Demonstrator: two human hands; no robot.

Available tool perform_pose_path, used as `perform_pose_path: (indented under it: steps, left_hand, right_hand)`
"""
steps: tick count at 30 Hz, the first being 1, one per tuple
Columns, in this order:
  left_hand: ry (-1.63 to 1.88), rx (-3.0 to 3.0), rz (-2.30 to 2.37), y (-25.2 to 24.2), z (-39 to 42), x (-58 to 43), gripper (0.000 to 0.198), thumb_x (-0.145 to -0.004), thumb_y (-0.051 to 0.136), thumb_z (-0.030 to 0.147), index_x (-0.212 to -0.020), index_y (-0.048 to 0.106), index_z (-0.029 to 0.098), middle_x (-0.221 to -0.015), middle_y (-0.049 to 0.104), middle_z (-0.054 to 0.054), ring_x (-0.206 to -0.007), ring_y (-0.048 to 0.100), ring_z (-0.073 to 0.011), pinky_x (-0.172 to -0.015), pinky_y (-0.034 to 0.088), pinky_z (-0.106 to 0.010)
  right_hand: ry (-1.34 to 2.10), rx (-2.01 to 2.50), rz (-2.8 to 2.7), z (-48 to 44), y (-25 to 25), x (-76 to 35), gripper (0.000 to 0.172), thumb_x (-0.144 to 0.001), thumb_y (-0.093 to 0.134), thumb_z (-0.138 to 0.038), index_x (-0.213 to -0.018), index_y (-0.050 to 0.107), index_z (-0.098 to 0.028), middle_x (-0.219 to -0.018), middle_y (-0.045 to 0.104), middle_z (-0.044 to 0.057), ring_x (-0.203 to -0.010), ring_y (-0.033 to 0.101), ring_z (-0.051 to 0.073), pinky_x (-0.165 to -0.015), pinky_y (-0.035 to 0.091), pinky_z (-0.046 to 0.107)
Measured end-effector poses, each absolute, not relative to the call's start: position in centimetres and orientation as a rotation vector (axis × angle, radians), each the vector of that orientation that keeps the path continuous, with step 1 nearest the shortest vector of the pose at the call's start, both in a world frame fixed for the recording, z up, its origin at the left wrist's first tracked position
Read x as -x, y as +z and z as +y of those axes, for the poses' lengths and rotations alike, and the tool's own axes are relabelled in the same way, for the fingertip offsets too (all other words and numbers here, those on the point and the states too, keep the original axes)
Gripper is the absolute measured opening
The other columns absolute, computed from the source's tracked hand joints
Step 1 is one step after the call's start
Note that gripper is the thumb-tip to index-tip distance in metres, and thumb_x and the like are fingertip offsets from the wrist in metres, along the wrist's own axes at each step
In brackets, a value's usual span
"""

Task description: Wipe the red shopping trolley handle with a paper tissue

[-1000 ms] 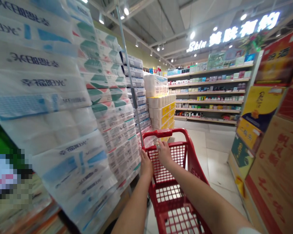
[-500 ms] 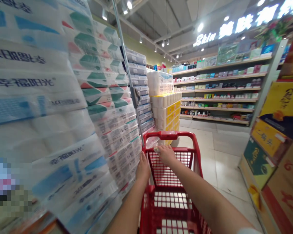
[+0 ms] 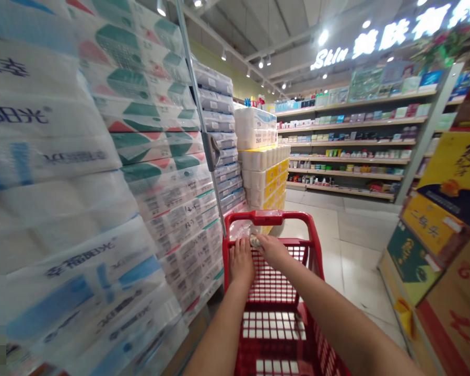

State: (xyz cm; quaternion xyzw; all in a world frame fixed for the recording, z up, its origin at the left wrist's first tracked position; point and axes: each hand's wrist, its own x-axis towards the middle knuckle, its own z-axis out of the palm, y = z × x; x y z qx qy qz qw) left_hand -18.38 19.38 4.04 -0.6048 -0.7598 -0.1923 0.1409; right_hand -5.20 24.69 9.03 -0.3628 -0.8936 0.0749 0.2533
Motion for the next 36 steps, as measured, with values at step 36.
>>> perform_pose_path:
  steps: [36]
  left_hand:
    - [-0.698, 1.763, -2.199, 3.9, 21.7, 16.0, 0.067, -0.078, 0.049, 0.015, -0.143, 0.032, 0.013, -0.151, 0.031, -0.014, -0.144, 0.013, -0.0303, -0.117, 0.013, -0.053]
  right_hand:
    - [0.083, 1.329, -1.979, 26.4, 5.4, 4.0, 0.047, -0.089, 0.04, -0.017, -0.136, 0.045, -0.016, -0.135, 0.05, 0.012, -0.126, 0.04, 0.025, -0.111, 0.02, 0.046]
